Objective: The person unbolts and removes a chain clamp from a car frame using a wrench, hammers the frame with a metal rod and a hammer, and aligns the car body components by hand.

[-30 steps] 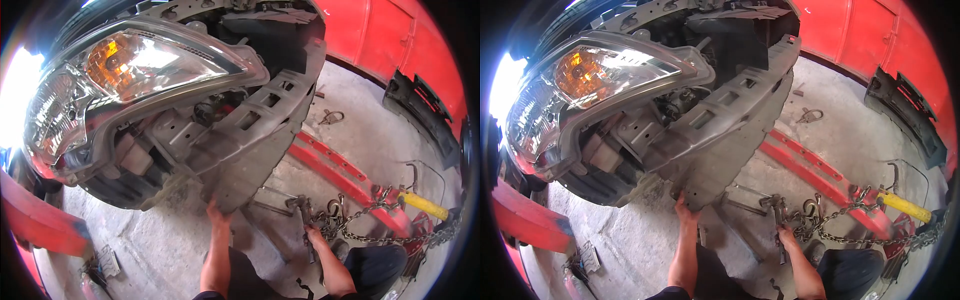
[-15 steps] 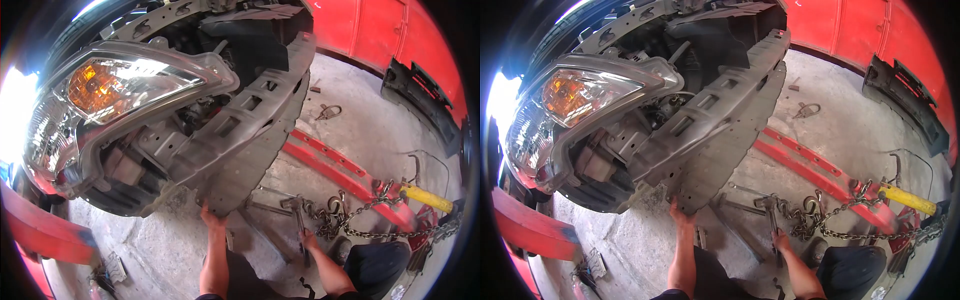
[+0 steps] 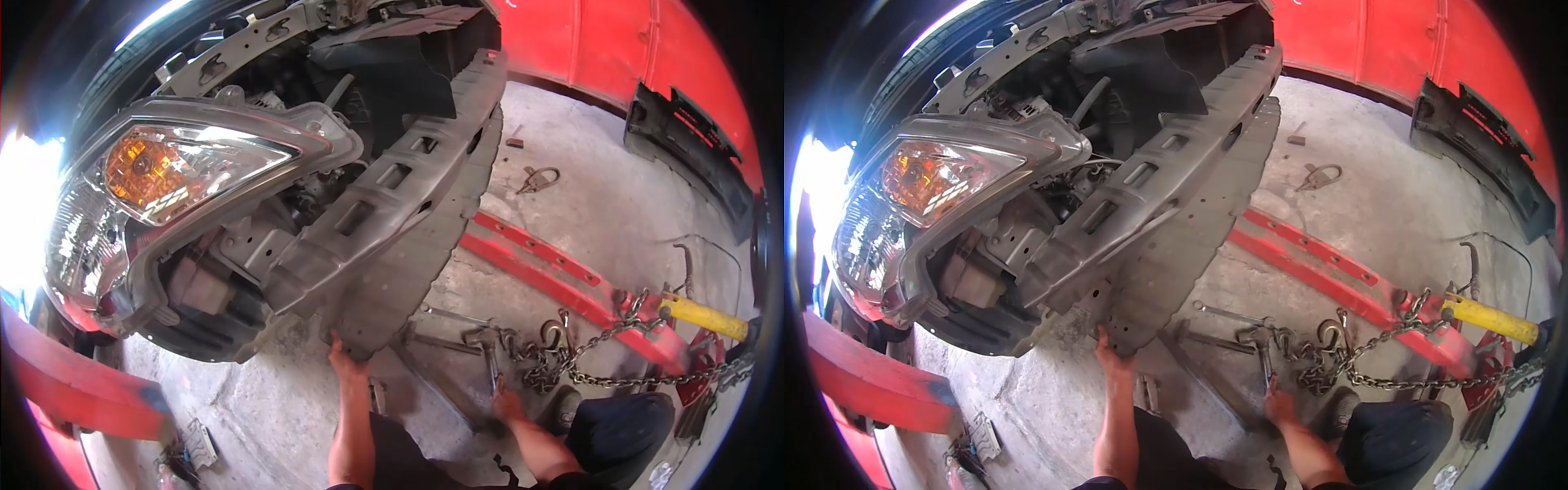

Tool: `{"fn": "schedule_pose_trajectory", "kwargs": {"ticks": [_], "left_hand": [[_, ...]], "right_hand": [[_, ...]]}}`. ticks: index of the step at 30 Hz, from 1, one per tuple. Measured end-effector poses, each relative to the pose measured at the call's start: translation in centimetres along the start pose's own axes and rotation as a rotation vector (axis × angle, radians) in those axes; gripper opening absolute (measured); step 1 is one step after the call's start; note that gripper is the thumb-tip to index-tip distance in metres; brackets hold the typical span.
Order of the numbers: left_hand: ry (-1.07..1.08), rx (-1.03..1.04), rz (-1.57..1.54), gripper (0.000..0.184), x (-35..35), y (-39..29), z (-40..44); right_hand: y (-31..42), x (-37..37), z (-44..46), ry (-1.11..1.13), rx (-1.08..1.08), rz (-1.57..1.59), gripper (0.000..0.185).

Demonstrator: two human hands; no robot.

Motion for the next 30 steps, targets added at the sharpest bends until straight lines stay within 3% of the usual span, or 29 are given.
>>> {"fn": "schedule_pose_trajectory", "kwargs": {"ticks": [3,12,21,27,29,30], "left_hand": [[0.120,0.045,0.009,0.048,-1.0,-0.3,-0.1],[-0.086,0.004,0.008,0.048,1.7,-0.1,-1.2],[-0.006,0.015,-0.114,0.049,-0.8,0.4,-0.3],[-0.109,0.075,-0.063,0.045,-1.6,0.8,0.6],[-0.210,0.379,0.839,0.044,-9.5,2.4,1.3],[-0.250,0.323,0.790,0.042,-9.3,2.5,-0.7]], "right_hand": [[0.3,0.2,0.0,-0.008,0.001,-0.091,0.082],[0.0,-0.8,0.0,0.122,0.027,-0.120,0.083],[1.1,-3.1,0.5,0.318,0.120,-0.115,0.088],[-0.2,-2.8,1.1,0.339,0.079,-0.111,0.085],[-0.8,-2.5,1.3,0.328,0.068,-0.130,0.076],[-1.1,-2.6,1.4,0.368,0.035,-0.098,0.070]]}}
Point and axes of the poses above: each hand's wrist, its own z-axis towards the middle knuckle, its own x-axis out of the palm, y = z × x, the point moved 2 cm from there along z, towards the middle knuckle, and after that the axes turned 5 degrees about -z, right-handed, at the moved point
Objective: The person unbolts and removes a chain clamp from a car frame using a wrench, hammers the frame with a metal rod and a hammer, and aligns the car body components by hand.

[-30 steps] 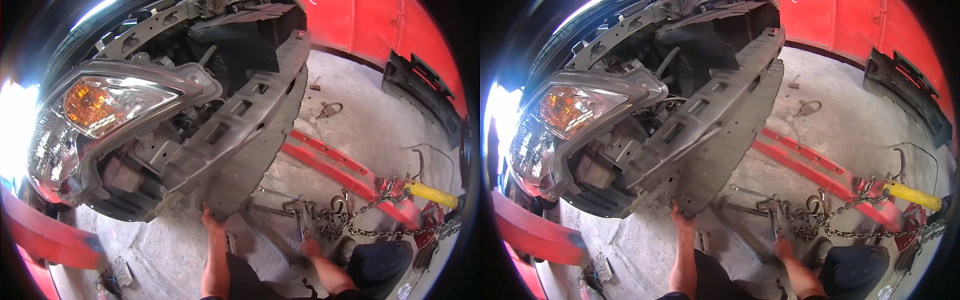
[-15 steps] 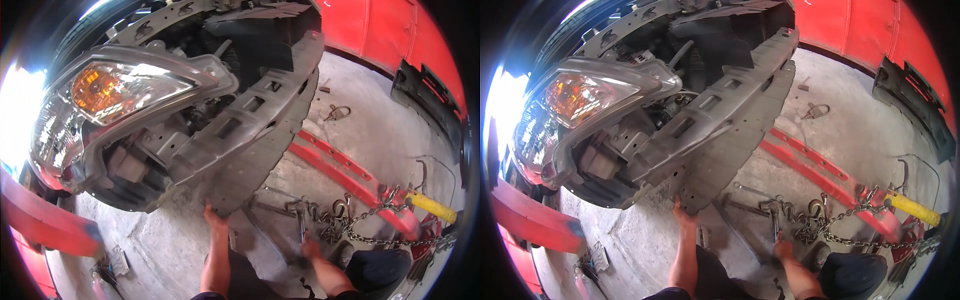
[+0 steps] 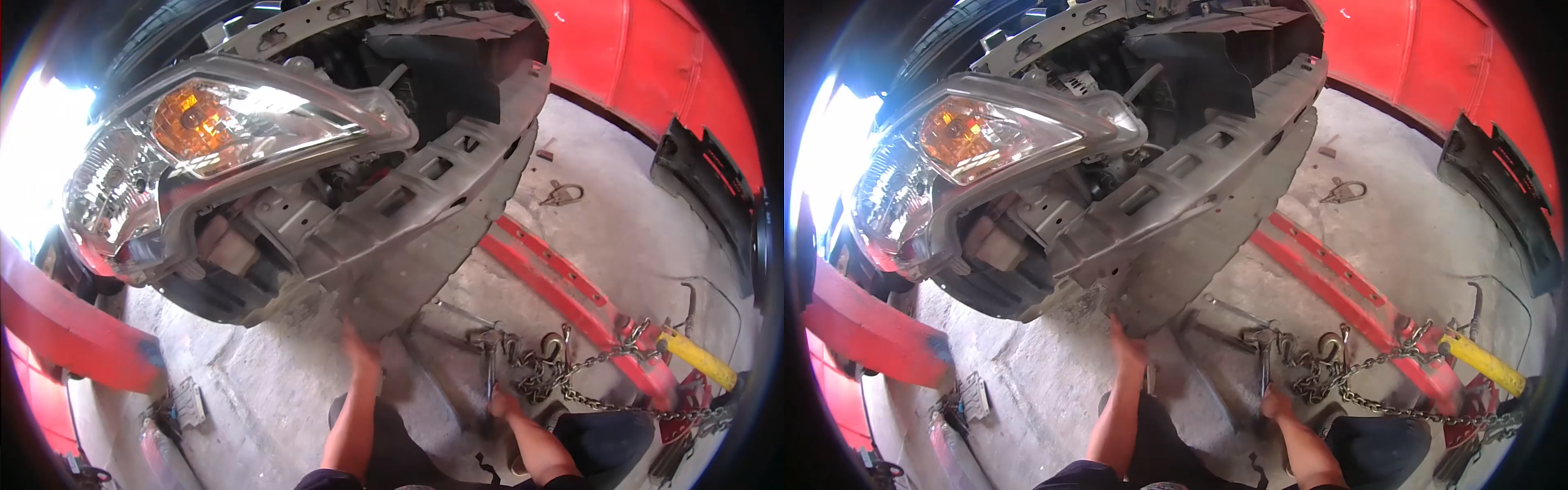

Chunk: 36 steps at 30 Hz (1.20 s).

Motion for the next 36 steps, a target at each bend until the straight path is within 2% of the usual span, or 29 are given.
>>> {"fn": "schedule_pose_trajectory", "kwargs": {"ticks": [1,4,7,8,9,10,12,14,16,17,18,20,22,24,25,26,27,28,30,32,34,35,36], "left_hand": [[-0.022,-0.071,-0.038,0.041,-0.4,-0.6,-2.0],[0.049,-0.429,0.305,0.025,-0.8,-6.3,-11.6],[0.395,0.108,0.828,0.015,6.8,-30.7,-17.3],[0.362,0.541,0.733,0.012,7.7,-36.4,-16.1],[0.252,0.649,0.799,0.009,7.9,-42.4,-15.3],[0.110,0.861,0.946,0.015,8.8,-48.9,-14.1],[0.065,1.034,0.852,0.025,11.4,-60.1,-9.5],[-0.037,1.021,1.031,0.030,13.1,-67.7,-4.4],[-0.004,0.940,1.184,0.036,12.7,-72.7,2.0],[0.042,0.896,1.223,0.038,11.9,-74.2,5.1],[0.070,0.752,1.208,0.041,10.2,-74.1,8.2],[0.100,0.683,1.504,0.045,10.4,-74.3,9.4],[0.141,0.597,1.504,0.044,10.7,-74.7,9.1],[0.078,0.612,1.482,0.041,10.6,-74.6,9.4],[0.083,0.611,1.479,0.040,10.5,-74.5,9.4],[0.083,0.612,1.477,0.039,10.5,-74.6,9.6],[0.085,0.613,1.476,0.038,10.5,-74.8,9.7],[0.087,0.599,1.474,0.037,10.4,-74.9,9.5],[0.100,0.592,1.463,0.035,10.8,-75.2,9.7],[0.126,0.589,1.446,0.029,10.7,-75.2,10.0],[0.166,0.584,1.420,0.024,10.7,-75.7,10.2],[0.190,0.585,1.392,0.021,10.6,-75.9,10.3],[0.215,0.583,1.361,0.018,10.5,-76.0,10.3]], "right_hand": [[-0.5,-0.7,0.4,0.036,-0.042,0.023,0.064],[0.0,-4.8,-0.7,0.048,-0.115,0.081,0.047],[1.7,-13.7,-3.2,-0.009,-0.151,0.128,0.040],[2.2,-16.5,-4.3,-0.023,-0.166,0.139,0.039],[2.5,-19.3,-5.4,-0.032,-0.183,0.186,0.037],[2.9,-21.8,-6.5,-0.044,-0.193,0.240,0.035],[3.8,-27.5,-9.2,0.002,-0.200,0.450,0.032],[5.0,-34.2,-12.5,0.120,-0.199,0.757,0.029],[6.0,-41.7,-15.1,-0.071,-0.383,0.606,0.024],[7.2,-46.3,-16.5,-0.141,-0.420,0.573,0.023],[9.0,-51.9,-17.9,-0.195,-0.424,0.619,0.023],[12.7,-63.2,-20.4,-0.306,-0.455,0.734,0.022],[16.7,-73.4,-21.5,-0.373,-0.543,0.866,0.023],[20.5,-83.0,-21.1,-0.637,-0.597,0.631,0.023],[23.0,-87.3,-20.7,-0.676,-0.569,0.626,0.022],[24.9,-90.8,-18.8,-0.954,-0.701,0.494,0.023],[27.5,-94.5,-17.6,-1.037,-0.735,0.428,0.023],[29.6,-97.3,-15.5,-0.985,-0.684,0.373,0.023],[32.6,-100.1,-7.3,-1.072,-0.803,0.317,0.029],[34.3,-101.4,2.2,-0.850,-0.614,0.137,0.040],[34.9,-99.9,9.6,-0.859,-0.442,-0.039,0.046],[35.5,-99.5,12.0,-0.869,-0.354,-0.129,0.050],[39.1,-99.2,7.1,-0.792,-0.139,-0.222,0.053]]}}
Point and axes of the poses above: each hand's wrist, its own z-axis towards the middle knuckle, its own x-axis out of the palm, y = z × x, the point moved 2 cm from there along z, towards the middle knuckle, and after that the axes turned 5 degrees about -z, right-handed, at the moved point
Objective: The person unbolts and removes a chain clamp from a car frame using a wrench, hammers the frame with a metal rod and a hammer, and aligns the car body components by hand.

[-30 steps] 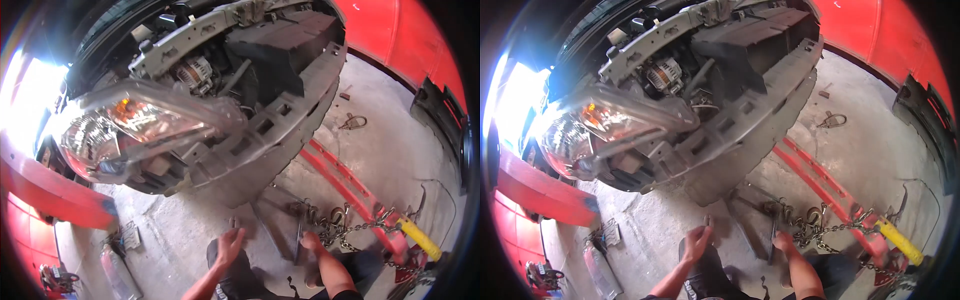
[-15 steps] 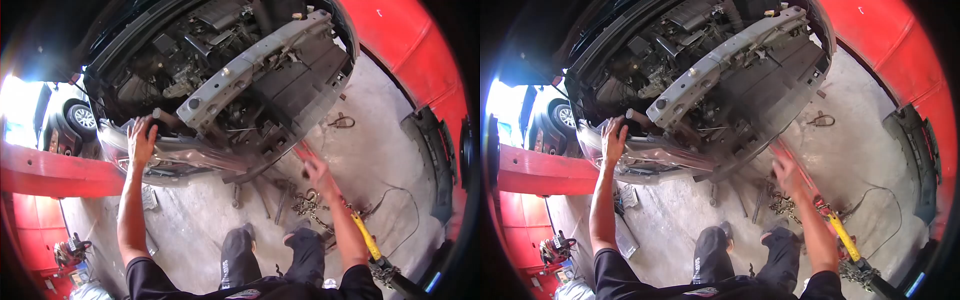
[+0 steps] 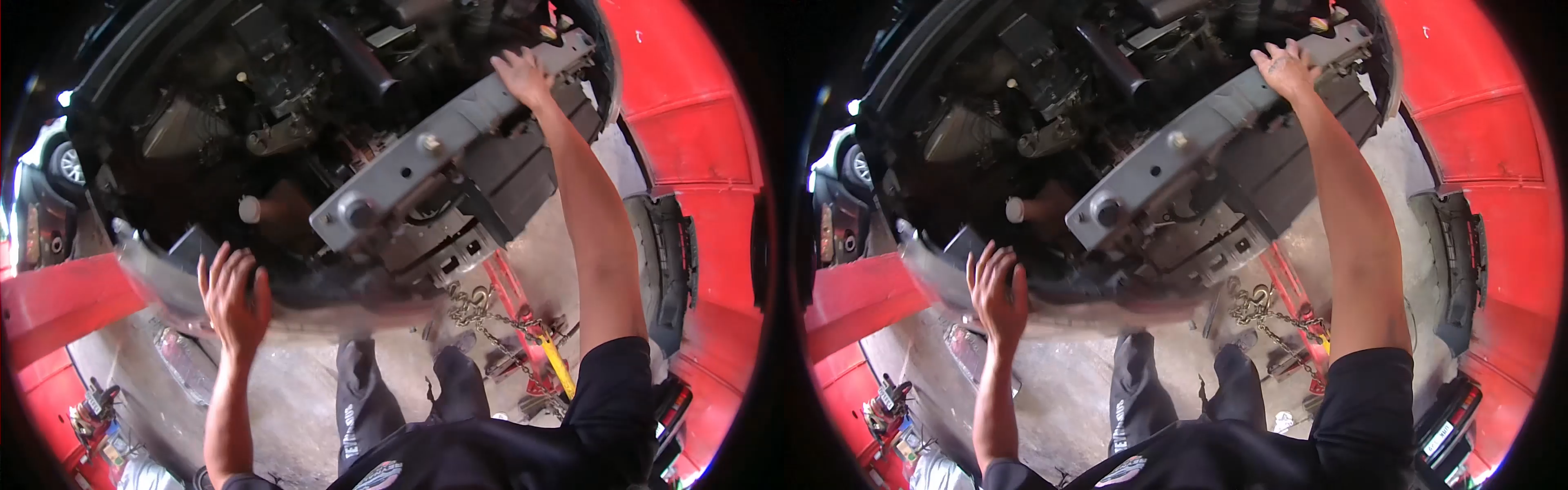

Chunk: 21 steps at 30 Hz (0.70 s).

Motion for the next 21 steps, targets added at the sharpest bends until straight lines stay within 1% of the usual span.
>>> {"fn": "schedule_pose_trajectory", "kwargs": {"ticks": [2,4,6,7,8,9,10,12,13,14,16,17,18,20,21], "left_hand": [[0.052,0.064,-0.111,0.016,-0.2,0.2,-0.1],[0.138,0.084,-0.171,0.016,-0.6,0.4,-0.1],[0.249,0.050,-0.317,0.015,-1.1,1.3,-0.2],[0.280,0.052,-0.381,0.016,-1.5,1.8,-0.2],[0.296,0.053,-0.441,0.017,-1.5,2.2,-0.1],[0.266,0.070,-0.493,0.020,-1.5,2.6,-0.2],[0.272,0.048,-0.526,0.022,-1.5,2.6,-0.1],[0.359,0.064,-0.531,0.023,-1.9,2.8,0.6],[0.262,0.048,-0.578,0.019,-1.4,2.7,0.1],[0.403,0.025,-0.590,0.023,-2.2,3.3,1.8],[0.370,-0.030,-0.624,0.019,-2.0,3.2,2.2],[0.342,-0.029,-0.594,0.017,-1.7,3.1,2.2],[0.394,-0.016,-0.594,0.016,-1.9,3.3,2.5],[0.385,-0.006,-0.610,0.014,-1.7,3.5,2.4],[0.387,0.046,-0.615,0.014,-1.5,3.8,2.3]], "right_hand": [[0.2,0.9,0.1,-0.049,-0.021,-0.199,0.054],[-3.0,3.5,1.6,-0.151,-0.163,-0.157,0.053],[-3.3,2.9,1.6,-0.145,-0.200,-0.192,0.050],[-3.3,2.4,1.2,-0.135,-0.237,-0.140,0.049],[-2.9,1.9,1.3,-0.138,-0.278,-0.083,0.048],[-2.4,1.4,0.9,-0.156,-0.301,-0.066,0.047],[-2.1,1.0,0.9,-0.120,-0.317,-0.062,0.045],[-1.7,0.5,0.6,-0.079,-0.306,-0.019,0.042],[-1.7,0.3,0.6,-0.021,-0.285,0.013,0.040],[-1.5,0.2,0.5,-0.021,-0.284,0.020,0.040],[-1.1,0.0,0.3,-0.022,-0.283,0.034,0.039],[-0.7,-0.2,0.1,-0.015,-0.233,0.072,0.039],[-0.6,-0.4,0.3,-0.005,-0.219,0.069,0.039],[-0.6,-0.3,0.3,0.021,-0.186,0.069,0.039],[-1.1,-0.3,0.4,0.029,-0.212,0.038,0.039]]}}
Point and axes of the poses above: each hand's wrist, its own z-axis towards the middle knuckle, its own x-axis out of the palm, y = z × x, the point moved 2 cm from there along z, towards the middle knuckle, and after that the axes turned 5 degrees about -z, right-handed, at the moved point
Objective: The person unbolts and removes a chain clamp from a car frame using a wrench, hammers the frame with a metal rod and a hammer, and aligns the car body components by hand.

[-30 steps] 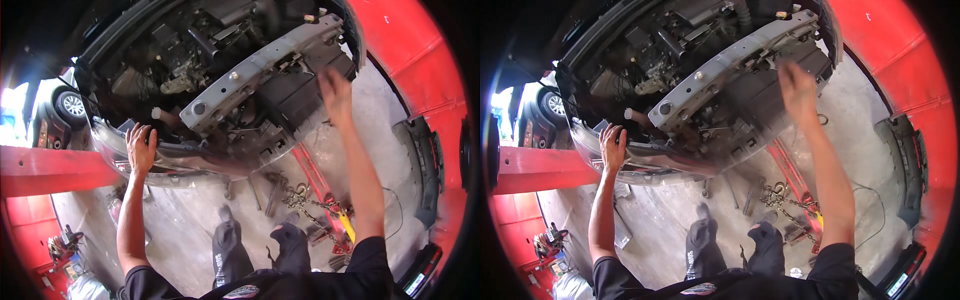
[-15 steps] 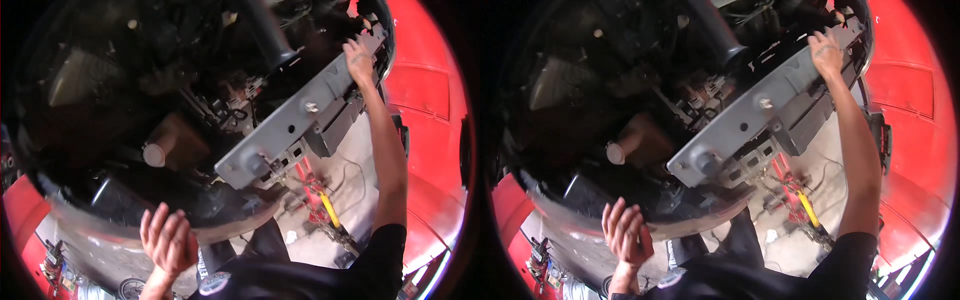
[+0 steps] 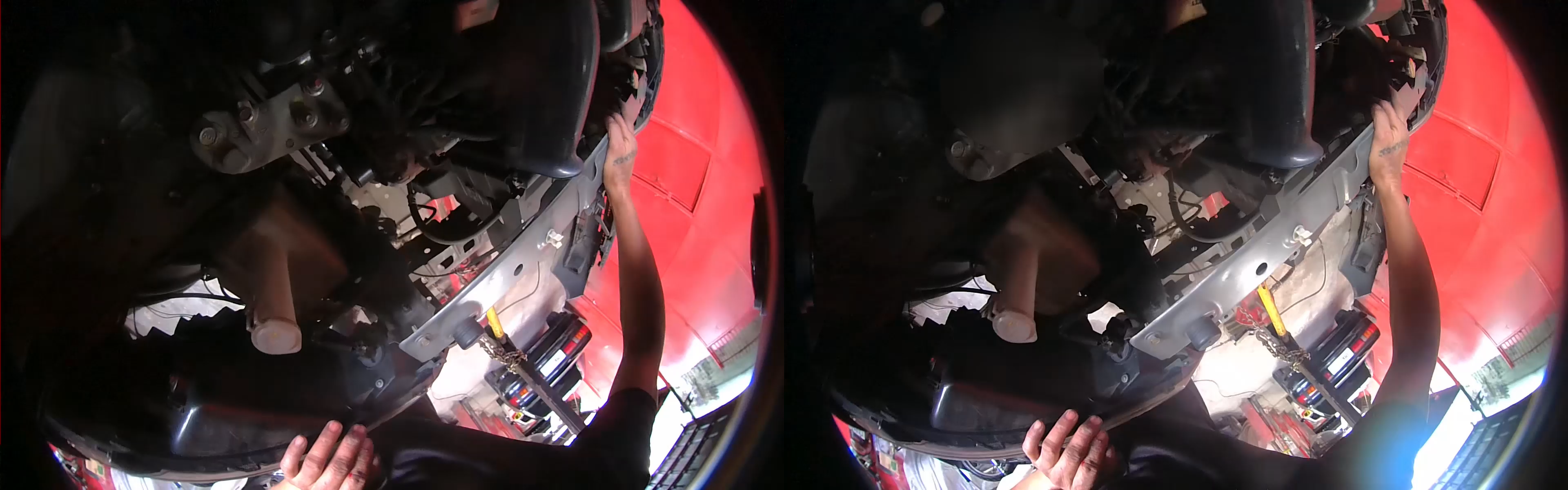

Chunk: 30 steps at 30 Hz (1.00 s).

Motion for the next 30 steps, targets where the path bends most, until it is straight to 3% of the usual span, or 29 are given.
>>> {"fn": "schedule_pose_trajectory", "kwargs": {"ticks": [2,8,11,14,17,21,26,30], "left_hand": [[0.039,0.094,0.008,0.014,-0.3,0.6,-0.2],[-0.004,0.084,-0.028,0.017,0.2,0.8,-1.2],[0.038,0.131,-0.018,0.018,-0.1,1.2,-1.0],[0.080,0.164,-0.013,0.018,-0.4,1.4,-0.9],[0.075,0.187,0.002,0.019,-0.2,1.6,-1.1],[0.089,0.246,0.035,0.019,-0.3,2.0,-1.1],[0.148,0.097,0.006,0.018,-0.6,0.9,-0.7],[0.198,0.091,-0.004,0.019,-0.8,1.0,-0.7]], "right_hand": [[-1.5,0.1,-0.1,0.029,-0.048,-0.057,0.038],[-1.0,-0.2,0.1,0.036,-0.114,-0.057,0.033],[-1.5,-0.4,0.2,0.034,-0.333,-0.320,0.032],[-1.6,-0.2,0.3,0.034,-0.233,-0.195,0.031],[-1.3,-0.3,0.3,0.018,-0.421,-0.307,0.031],[-1.0,-0.2,0.3,0.044,-0.169,-0.048,0.028],[-1.8,-0.4,0.1,0.061,-0.308,-0.273,0.025],[-2.3,-0.5,0.0,0.077,-0.282,-0.253,0.025]]}}
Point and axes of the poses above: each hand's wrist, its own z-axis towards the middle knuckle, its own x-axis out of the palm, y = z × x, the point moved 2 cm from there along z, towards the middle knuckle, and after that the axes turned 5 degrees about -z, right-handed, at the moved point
